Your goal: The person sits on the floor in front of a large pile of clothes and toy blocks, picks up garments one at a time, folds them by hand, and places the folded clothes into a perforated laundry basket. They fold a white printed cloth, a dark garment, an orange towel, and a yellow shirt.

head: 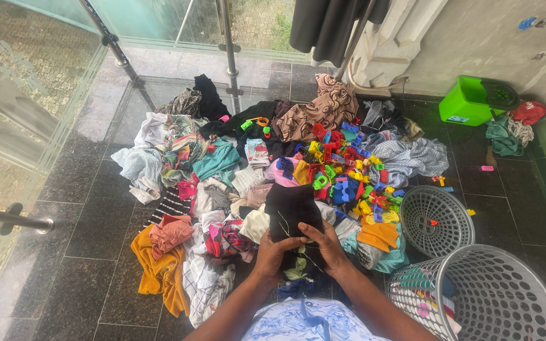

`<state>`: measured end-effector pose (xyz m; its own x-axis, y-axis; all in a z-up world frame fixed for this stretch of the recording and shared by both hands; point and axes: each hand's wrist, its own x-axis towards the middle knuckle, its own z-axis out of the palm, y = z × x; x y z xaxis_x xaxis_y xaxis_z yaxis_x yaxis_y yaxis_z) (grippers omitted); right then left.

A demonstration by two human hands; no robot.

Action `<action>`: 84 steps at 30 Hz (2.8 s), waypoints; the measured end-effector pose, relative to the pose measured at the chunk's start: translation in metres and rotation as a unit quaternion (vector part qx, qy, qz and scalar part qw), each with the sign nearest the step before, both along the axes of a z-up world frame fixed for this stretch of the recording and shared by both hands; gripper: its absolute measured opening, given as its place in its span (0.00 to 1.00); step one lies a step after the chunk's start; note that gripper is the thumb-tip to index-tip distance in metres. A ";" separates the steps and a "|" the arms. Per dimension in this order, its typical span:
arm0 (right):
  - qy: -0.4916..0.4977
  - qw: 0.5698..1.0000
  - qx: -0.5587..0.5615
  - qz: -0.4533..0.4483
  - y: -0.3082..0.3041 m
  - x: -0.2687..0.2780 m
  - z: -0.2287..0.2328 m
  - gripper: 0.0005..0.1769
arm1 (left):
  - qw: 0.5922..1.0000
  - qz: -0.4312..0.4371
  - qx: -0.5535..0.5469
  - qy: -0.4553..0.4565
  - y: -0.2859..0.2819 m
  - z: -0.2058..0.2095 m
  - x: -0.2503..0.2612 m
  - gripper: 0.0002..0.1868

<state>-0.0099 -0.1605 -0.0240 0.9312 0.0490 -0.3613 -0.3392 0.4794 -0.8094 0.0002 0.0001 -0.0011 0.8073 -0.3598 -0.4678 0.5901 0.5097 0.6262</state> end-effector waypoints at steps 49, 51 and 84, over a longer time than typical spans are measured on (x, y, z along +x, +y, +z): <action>-0.207 0.952 -0.208 0.084 0.012 0.019 0.037 0.44 | 0.982 0.021 0.086 -0.168 0.031 -0.005 0.000 0.31; -0.171 0.968 -0.163 0.083 0.027 0.016 0.027 0.39 | 0.979 0.029 0.091 -0.180 0.042 -0.005 0.001 0.31; -0.287 0.833 -0.470 -0.052 0.014 -0.150 0.078 0.37 | 0.877 -0.219 0.193 -0.382 0.031 0.039 -0.095 0.55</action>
